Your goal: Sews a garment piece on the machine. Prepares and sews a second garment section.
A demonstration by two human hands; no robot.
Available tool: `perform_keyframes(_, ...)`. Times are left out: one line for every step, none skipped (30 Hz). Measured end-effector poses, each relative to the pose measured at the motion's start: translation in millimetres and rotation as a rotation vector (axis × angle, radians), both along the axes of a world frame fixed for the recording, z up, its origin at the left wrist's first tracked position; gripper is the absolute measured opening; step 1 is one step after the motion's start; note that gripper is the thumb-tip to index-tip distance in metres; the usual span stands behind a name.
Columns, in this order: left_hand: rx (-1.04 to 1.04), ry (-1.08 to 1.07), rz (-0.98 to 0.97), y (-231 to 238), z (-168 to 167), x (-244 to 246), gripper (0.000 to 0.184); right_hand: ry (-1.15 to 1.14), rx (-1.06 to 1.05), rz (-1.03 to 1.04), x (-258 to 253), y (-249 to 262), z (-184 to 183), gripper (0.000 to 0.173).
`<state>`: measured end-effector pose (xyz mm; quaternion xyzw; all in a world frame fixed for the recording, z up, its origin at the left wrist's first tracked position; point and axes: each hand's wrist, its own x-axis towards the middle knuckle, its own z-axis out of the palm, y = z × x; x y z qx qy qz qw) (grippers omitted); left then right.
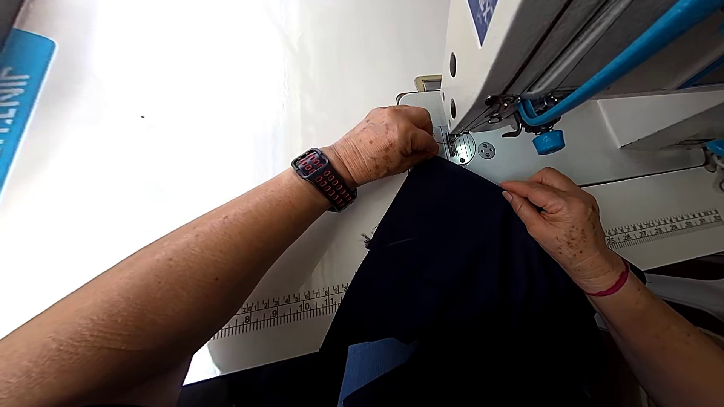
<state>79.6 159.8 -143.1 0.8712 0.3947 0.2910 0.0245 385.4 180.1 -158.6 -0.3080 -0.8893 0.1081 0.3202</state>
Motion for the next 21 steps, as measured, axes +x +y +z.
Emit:
perform_keyframes(0.039,0.032,-0.008,-2,0,0,0.021,-0.009,0.029,0.025,1,1,0,0.019)
perform_keyframes(0.07,0.062,-0.014,-4,1,1,0.022,-0.022,0.059,0.056,1,2,0,0.019)
perform_keyframes(0.099,0.087,-0.014,-6,1,1,0.022,-0.034,0.087,0.086,2,3,-1,0.02)
perform_keyframes(0.125,0.107,-0.013,-8,0,2,0.022,-0.047,0.112,0.109,2,4,-1,0.021)
perform_keyframes(0.151,0.128,-0.013,-11,0,3,0.022,-0.058,0.131,0.128,3,4,-1,0.022)
perform_keyframes(0.172,0.145,-0.018,-13,-1,4,0.023,-0.068,0.145,0.139,3,5,-1,0.023)
perform_keyframes(0.191,0.161,-0.027,-14,-3,4,0.023,-0.076,0.154,0.149,3,5,-1,0.023)
perform_keyframes(0.205,0.177,-0.034,-15,-3,4,0.023,-0.084,0.164,0.159,3,6,-1,0.024)
perform_keyframes(0.217,0.192,-0.036,-17,-3,5,0.023,-0.09,0.174,0.169,3,6,-1,0.025)
perform_keyframes(0.227,0.206,-0.036,-18,-3,5,0.023,-0.095,0.188,0.18,2,7,-1,0.025)
perform_keyframes(0.238,0.219,-0.033,-19,-2,6,0.023,-0.1,0.202,0.19,2,7,-1,0.025)
perform_keyframes(0.25,0.228,-0.029,-20,-2,7,0.022,-0.105,0.211,0.197,2,7,-1,0.025)
perform_keyframes(0.258,0.234,-0.027,-20,-1,8,0.022,-0.108,0.219,0.202,2,6,-1,0.025)
perform_keyframes(0.262,0.237,-0.025,-20,-1,9,0.023,-0.107,0.226,0.206,2,6,-1,0.025)
perform_keyframes(0.263,0.242,-0.026,-20,0,9,0.023,-0.102,0.231,0.21,2,7,-2,0.025)
perform_keyframes(0.263,0.249,-0.033,-19,1,9,0.023,-0.097,0.235,0.213,2,7,-3,0.024)
perform_keyframes(0.265,0.259,-0.045,-18,1,9,0.023,-0.092,0.237,0.212,2,7,-3,0.024)
perform_keyframes(0.274,0.272,-0.059,-15,2,9,0.023,-0.088,0.238,0.21,2,7,-4,0.024)
perform_keyframes(0.288,0.285,-0.071,-12,4,10,0.023,-0.084,0.238,0.206,2,8,-4,0.024)
perform_keyframes(0.301,0.295,-0.079,-9,5,10,0.023,-0.081,0.24,0.203,2,8,-4,0.024)
perform_keyframes(0.309,0.305,-0.087,-7,7,11,0.023,-0.078,0.239,0.199,2,8,-5,0.024)
